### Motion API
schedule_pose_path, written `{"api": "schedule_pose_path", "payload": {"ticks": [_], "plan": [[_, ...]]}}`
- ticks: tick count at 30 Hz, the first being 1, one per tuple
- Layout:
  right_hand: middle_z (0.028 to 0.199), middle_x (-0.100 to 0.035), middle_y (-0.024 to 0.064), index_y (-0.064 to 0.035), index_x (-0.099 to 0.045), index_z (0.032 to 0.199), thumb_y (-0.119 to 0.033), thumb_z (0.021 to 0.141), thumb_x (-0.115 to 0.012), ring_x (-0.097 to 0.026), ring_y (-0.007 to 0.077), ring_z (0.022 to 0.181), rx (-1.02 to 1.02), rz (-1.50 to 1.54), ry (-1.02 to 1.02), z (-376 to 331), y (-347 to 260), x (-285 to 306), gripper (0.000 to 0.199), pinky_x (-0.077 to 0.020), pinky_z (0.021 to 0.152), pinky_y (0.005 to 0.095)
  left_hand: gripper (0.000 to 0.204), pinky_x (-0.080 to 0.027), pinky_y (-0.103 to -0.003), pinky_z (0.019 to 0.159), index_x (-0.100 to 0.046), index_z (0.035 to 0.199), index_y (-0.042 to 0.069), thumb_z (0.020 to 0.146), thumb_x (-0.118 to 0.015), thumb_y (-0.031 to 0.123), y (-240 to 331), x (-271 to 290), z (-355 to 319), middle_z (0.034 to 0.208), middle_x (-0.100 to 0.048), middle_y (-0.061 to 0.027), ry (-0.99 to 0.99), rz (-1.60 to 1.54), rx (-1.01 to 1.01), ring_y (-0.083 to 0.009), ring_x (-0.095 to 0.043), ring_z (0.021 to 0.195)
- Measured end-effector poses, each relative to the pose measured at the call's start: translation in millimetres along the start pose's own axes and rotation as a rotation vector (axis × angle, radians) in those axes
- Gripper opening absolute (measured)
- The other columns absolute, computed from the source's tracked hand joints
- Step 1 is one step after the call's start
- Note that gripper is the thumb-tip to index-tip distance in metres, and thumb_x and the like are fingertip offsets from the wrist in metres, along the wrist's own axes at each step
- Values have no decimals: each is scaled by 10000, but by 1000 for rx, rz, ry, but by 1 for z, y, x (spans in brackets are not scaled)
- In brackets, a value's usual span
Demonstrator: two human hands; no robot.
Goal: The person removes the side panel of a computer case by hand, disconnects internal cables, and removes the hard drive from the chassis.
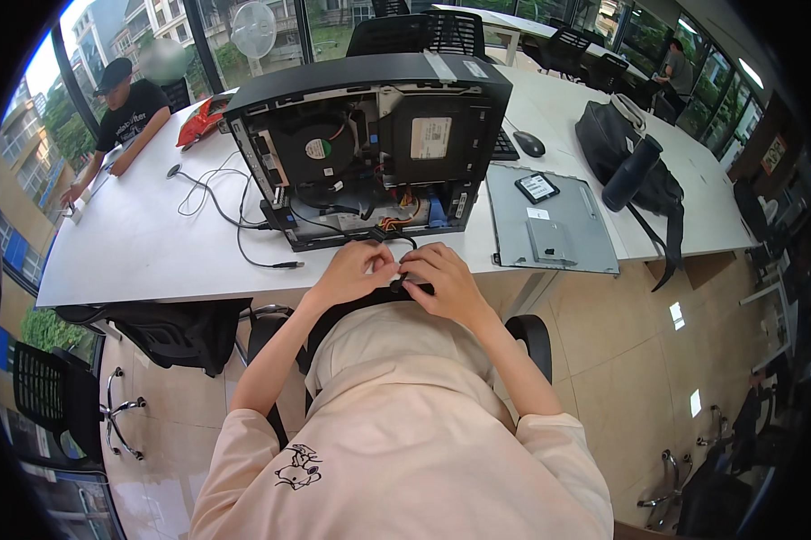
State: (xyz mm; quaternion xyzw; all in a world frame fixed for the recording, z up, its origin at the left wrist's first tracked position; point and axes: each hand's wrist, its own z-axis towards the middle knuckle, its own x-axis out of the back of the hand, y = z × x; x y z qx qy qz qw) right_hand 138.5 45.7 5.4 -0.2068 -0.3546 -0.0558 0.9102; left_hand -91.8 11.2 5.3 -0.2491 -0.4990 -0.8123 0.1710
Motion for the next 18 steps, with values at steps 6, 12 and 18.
{"api": "schedule_pose_path", "payload": {"ticks": [6,12,18], "plan": [[1120,-728,75,-70,-747,1067,-29,807,-726,-636,282,1064,-131,209,-35,-8,9,6,264,-543,907,391,203,-355,-231,583,-667,878,6,960,-747,174,-9,-3,-4,704,-544,30,201,-277,157,-36,-444,671],[1069,-742,102,-26,-750,1035,3,836,-664,-661,294,1066,-231,324,-17,-6,-4,25,219,-553,882,404,272,-360,-193,597,-691,1172,28,911,-766,47,3,-4,-4,779,-544,45,251,-359,60,-13,-423,666],[1109,-715,180,-9,-719,1083,-117,873,-707,-664,332,1095,-466,-145,399,10,112,96,236,-508,964,426,362,-356,-211,579,-737,1273,92,914,-777,103,15,2,-3,742,-560,47,139,-218,109,-26,-394,639]]}}
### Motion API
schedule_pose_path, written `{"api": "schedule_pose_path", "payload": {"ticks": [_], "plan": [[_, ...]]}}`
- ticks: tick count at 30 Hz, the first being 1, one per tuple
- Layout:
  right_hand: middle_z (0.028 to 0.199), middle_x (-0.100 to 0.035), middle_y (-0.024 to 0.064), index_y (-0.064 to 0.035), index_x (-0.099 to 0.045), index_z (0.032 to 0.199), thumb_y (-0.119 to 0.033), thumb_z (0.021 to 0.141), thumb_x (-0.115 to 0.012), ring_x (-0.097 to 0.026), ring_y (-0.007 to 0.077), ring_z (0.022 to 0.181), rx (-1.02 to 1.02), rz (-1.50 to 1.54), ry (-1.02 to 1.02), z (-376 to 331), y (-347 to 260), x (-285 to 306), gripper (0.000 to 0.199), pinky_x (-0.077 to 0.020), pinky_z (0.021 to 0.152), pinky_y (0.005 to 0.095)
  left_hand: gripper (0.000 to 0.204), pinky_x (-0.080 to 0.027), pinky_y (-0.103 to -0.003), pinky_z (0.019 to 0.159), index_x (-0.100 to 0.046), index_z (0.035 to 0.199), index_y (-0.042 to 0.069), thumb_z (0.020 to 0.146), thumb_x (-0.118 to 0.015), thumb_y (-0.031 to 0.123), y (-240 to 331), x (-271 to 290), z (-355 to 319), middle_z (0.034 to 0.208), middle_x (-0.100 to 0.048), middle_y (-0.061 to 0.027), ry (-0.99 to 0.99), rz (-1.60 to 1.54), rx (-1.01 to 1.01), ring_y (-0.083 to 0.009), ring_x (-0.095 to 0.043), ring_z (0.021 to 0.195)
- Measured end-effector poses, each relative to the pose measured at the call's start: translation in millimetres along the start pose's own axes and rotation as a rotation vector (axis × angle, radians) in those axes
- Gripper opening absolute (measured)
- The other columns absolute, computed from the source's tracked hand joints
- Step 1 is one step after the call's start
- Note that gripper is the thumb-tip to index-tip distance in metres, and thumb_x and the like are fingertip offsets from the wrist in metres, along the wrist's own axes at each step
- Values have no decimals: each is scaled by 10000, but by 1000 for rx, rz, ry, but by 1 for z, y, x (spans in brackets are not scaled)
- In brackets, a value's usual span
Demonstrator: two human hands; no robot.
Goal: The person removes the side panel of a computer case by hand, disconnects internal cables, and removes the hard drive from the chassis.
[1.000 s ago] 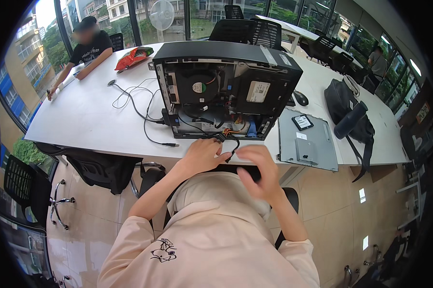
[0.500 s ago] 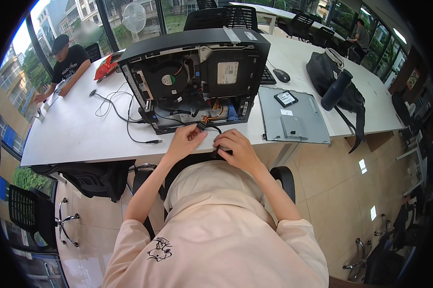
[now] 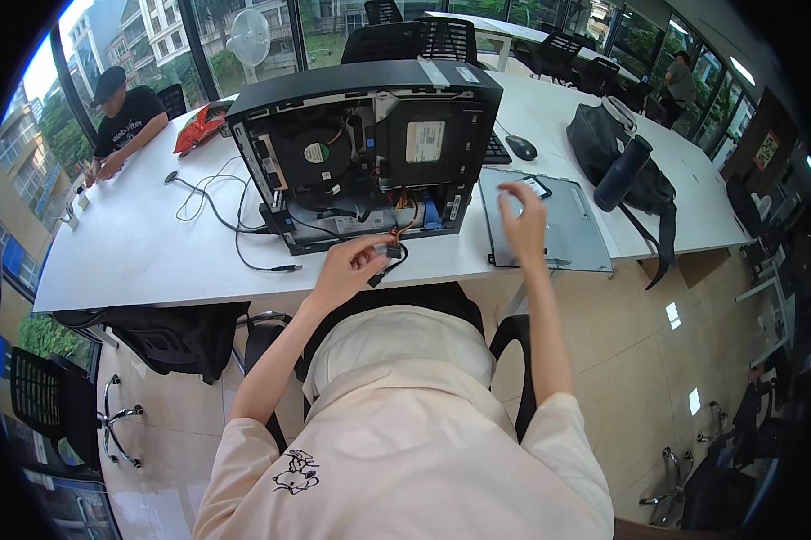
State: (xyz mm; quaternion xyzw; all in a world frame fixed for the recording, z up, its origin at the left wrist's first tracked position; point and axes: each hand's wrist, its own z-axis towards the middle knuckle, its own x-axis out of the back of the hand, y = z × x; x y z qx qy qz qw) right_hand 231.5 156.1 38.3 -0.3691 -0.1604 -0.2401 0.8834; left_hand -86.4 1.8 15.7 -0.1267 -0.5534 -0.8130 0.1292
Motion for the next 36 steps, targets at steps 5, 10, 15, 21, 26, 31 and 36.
{"api": "schedule_pose_path", "payload": {"ticks": [5,10,15,21,26,31,36], "plan": [[1463,-554,246,-15,-637,1359,-462,874,-746,-518,404,1361,-199,-609,-192,55,106,11,669,-406,1139,484,329,-370,-232,573,-752,1269,113,944,-762,166,-3,-4,0,705,-589,27,-90,49,9,-49,-411,622],[1520,-469,322,37,-558,1435,-712,804,-720,-459,443,1419,-315,-663,-435,66,143,7,993,-395,1165,490,517,-424,-277,604,-648,1431,191,926,-723,110,10,-5,-3,728,-620,-36,-85,230,-31,-137,-484,601],[1345,-624,328,50,-651,1308,-685,797,-726,-614,426,1260,-275,-726,-564,88,94,13,898,-504,1053,472,509,-474,-353,672,-640,1436,258,949,-689,121,0,-7,2,772,-580,-71,-77,285,-105,-232,-555,678],[1062,-738,285,21,-768,1067,-392,881,-690,-725,414,964,-252,-475,-366,84,95,38,460,-547,956,444,287,-451,-314,631,-745,1246,99,964,-696,109,1,-19,16,789,-651,-62,-8,71,-208,-168,-550,648],[999,-746,216,46,-712,1105,-243,959,-656,-748,324,901,-380,108,-130,37,33,59,329,-628,753,421,227,-426,-248,559,-741,1184,25,1008,-685,157,6,-26,21,719,-635,-14,-55,-204,14,-64,-526,601],[1001,-710,116,-2,-596,1256,-216,993,-646,-743,192,814,-549,1008,-43,-22,-43,45,343,-623,552,316,270,-382,-224,475,-721,1212,54,1043,-665,257,-7,-29,22,647,-591,12,-91,-414,135,-39,-483,530],[1022,-716,101,-13,-584,1208,-112,944,-652,-735,173,822,-655,1213,-331,-37,-68,-3,291,-593,578,291,282,-372,-192,458,-690,1228,62,1089,-585,284,-1,-27,23,620,-565,23,-166,-427,115,-21,-486,493]]}}
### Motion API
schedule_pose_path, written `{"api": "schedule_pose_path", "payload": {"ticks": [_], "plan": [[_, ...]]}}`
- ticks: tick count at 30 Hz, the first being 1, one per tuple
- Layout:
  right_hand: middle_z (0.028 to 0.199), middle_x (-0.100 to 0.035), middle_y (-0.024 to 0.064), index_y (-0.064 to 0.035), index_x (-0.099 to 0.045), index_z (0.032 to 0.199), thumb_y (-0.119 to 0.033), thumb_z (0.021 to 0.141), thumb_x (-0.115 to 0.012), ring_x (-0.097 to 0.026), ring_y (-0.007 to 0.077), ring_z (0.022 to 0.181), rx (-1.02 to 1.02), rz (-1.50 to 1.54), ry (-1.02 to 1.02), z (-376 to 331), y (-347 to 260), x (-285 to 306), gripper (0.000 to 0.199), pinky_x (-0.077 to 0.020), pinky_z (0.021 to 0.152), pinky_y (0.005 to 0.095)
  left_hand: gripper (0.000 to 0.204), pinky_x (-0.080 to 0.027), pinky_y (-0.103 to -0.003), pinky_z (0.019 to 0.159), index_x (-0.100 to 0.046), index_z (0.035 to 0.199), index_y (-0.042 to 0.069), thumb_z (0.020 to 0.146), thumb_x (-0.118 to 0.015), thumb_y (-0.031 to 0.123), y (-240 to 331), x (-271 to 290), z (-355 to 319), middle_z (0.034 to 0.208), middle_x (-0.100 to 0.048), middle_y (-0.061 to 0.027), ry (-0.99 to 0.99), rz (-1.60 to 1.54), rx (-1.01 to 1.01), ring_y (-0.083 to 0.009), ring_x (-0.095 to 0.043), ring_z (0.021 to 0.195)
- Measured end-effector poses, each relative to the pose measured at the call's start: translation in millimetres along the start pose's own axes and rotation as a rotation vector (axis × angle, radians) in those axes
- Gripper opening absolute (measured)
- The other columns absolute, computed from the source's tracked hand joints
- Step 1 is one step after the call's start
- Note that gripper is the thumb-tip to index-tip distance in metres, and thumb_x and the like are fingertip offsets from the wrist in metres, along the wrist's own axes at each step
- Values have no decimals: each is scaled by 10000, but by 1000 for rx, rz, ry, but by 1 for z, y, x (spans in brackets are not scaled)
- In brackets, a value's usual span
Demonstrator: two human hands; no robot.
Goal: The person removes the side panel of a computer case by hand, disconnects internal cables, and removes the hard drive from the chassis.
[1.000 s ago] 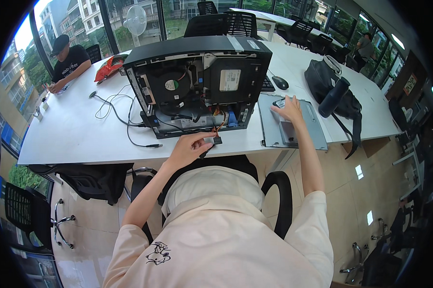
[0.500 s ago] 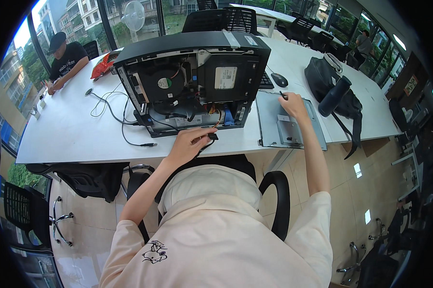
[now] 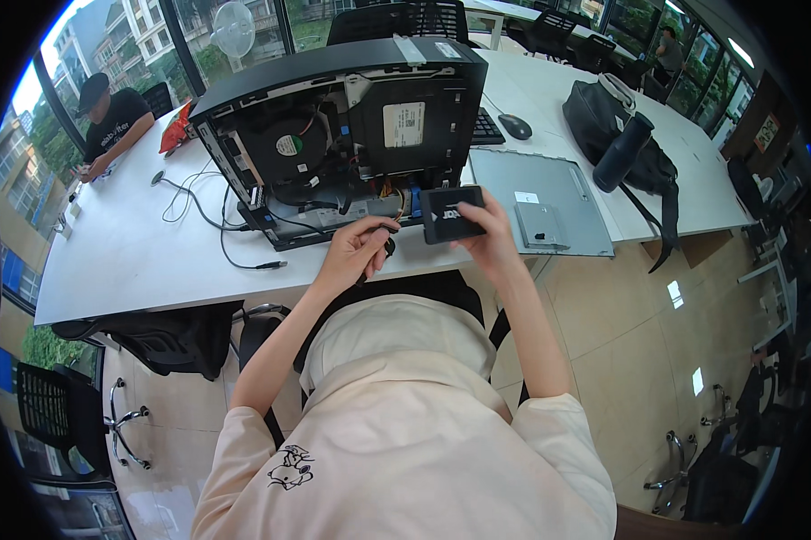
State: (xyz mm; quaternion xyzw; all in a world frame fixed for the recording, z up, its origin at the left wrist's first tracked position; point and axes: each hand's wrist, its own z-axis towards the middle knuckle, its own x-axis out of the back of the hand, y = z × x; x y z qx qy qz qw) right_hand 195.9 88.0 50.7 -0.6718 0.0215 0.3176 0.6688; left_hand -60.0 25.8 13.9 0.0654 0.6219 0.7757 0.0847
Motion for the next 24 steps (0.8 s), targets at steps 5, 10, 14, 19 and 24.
{"api": "schedule_pose_path", "payload": {"ticks": [5,10,14,19,24], "plan": [[1070,-708,108,-6,-571,1232,-2,883,-683,-719,169,895,-14,53,-20,-1,17,-4,366,-592,669,281,315,-383,-189,475,-690,1228,60,1101,-558,318,-4,-1,0,623,-563,24,-26,9,-23,-26,-486,493],[1065,-713,91,13,-540,1336,-8,912,-700,-720,140,870,27,-25,-9,-9,12,-6,453,-609,676,290,341,-388,-198,440,-656,1236,50,1103,-551,346,-7,2,0,602,-585,-7,-14,24,22,-45,-517,468],[1066,-716,83,8,-525,1373,-25,924,-708,-720,129,858,28,-51,-2,-12,16,-2,486,-614,678,293,328,-381,-218,436,-637,1246,41,1099,-556,324,1,1,0,618,-617,-25,-10,-1,117,-60,-524,474],[1069,-714,75,-17,-519,1390,-35,921,-716,-718,133,895,3,-28,23,-13,19,-3,509,-612,688,300,359,-386,-203,417,-617,1276,44,1118,-509,349,-1,3,0,589,-602,-35,7,16,41,-57,-521,442],[1082,-712,69,-34,-541,1341,-37,923,-707,-717,134,914,0,-22,28,-14,19,2,450,-608,690,296,341,-414,-231,496,-619,1270,53,1094,-555,338,20,11,-1,646,-624,-31,-9,0,72,-65,-554,529]]}}
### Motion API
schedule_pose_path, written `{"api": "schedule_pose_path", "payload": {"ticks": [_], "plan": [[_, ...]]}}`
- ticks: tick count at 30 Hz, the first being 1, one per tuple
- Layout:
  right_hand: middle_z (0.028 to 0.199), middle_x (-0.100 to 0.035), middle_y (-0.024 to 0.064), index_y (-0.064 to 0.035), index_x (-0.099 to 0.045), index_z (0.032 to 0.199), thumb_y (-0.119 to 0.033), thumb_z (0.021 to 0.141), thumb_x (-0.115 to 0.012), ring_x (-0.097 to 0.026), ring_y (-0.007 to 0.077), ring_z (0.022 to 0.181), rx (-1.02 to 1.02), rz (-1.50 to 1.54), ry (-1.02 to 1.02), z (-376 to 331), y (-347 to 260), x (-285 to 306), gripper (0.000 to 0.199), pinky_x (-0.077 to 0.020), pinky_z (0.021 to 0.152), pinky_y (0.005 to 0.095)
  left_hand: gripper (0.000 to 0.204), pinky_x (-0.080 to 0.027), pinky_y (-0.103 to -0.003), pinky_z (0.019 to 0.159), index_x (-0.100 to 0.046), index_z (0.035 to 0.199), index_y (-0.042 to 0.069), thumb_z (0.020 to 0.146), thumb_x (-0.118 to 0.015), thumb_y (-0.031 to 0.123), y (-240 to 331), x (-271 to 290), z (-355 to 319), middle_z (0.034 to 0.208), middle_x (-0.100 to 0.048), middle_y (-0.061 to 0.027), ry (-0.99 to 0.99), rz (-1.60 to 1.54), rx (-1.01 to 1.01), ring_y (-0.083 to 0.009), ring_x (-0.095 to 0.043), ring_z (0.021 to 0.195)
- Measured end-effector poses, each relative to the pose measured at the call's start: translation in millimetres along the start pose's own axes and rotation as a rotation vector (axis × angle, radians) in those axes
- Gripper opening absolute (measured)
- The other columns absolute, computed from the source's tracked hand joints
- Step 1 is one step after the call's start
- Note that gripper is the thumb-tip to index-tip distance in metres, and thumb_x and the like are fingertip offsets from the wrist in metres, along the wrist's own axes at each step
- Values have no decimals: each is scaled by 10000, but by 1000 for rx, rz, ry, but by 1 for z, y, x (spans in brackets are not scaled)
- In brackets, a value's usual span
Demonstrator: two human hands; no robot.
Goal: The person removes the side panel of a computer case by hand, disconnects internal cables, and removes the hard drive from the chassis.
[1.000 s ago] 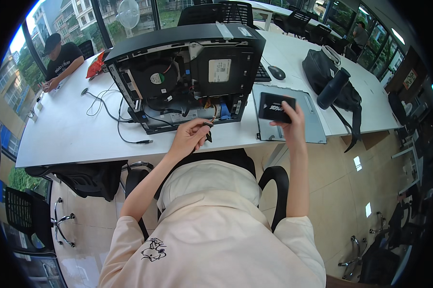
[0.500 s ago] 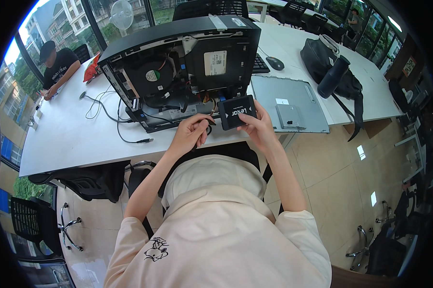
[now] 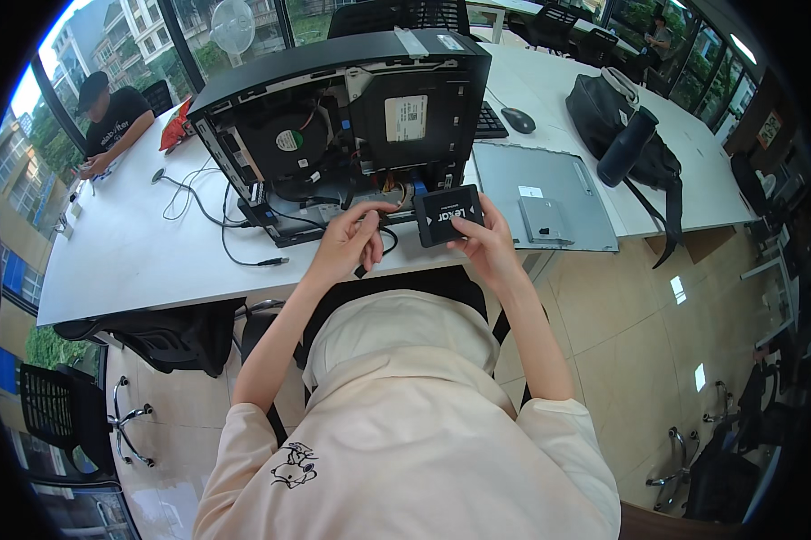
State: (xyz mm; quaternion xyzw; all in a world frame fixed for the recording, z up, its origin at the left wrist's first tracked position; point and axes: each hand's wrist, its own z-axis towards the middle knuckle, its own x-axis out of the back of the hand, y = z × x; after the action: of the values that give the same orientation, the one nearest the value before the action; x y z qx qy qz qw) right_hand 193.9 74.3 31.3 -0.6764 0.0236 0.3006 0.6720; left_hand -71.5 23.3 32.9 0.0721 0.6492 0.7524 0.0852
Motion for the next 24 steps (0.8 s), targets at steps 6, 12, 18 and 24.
{"api": "schedule_pose_path", "payload": {"ticks": [6,12,18,24], "plan": [[1086,-713,65,-44,-559,1292,-24,926,-682,-717,131,923,-3,14,19,-1,0,4,387,-605,685,290,339,-501,-383,638,-547,1254,35,1005,-649,241,26,10,-24,728,-683,-81,34,761,-30,-238,-673,674],[1086,-712,67,-43,-550,1315,-32,924,-687,-717,133,929,-11,10,11,-2,0,0,415,-597,688,296,368,-506,-460,737,-541,1259,36,956,-667,203,27,5,-26,798,-712,-103,71,1031,-32,-347,-690,803],[1106,-705,77,-39,-537,1337,-29,922,-694,-718,144,929,-25,22,4,-1,3,3,444,-602,701,303,420,-518,-455,738,-568,1293,33,945,-683,240,20,10,-23,796,-715,-98,128,1042,-47,-350,-698,795],[1107,-696,77,-26,-528,1348,-23,928,-717,-714,163,937,-33,-57,-25,2,13,7,460,-617,728,304,406,-506,-415,669,-628,1296,55,954,-705,261,-6,-6,-7,778,-724,-125,210,848,-124,-349,-703,728]]}}
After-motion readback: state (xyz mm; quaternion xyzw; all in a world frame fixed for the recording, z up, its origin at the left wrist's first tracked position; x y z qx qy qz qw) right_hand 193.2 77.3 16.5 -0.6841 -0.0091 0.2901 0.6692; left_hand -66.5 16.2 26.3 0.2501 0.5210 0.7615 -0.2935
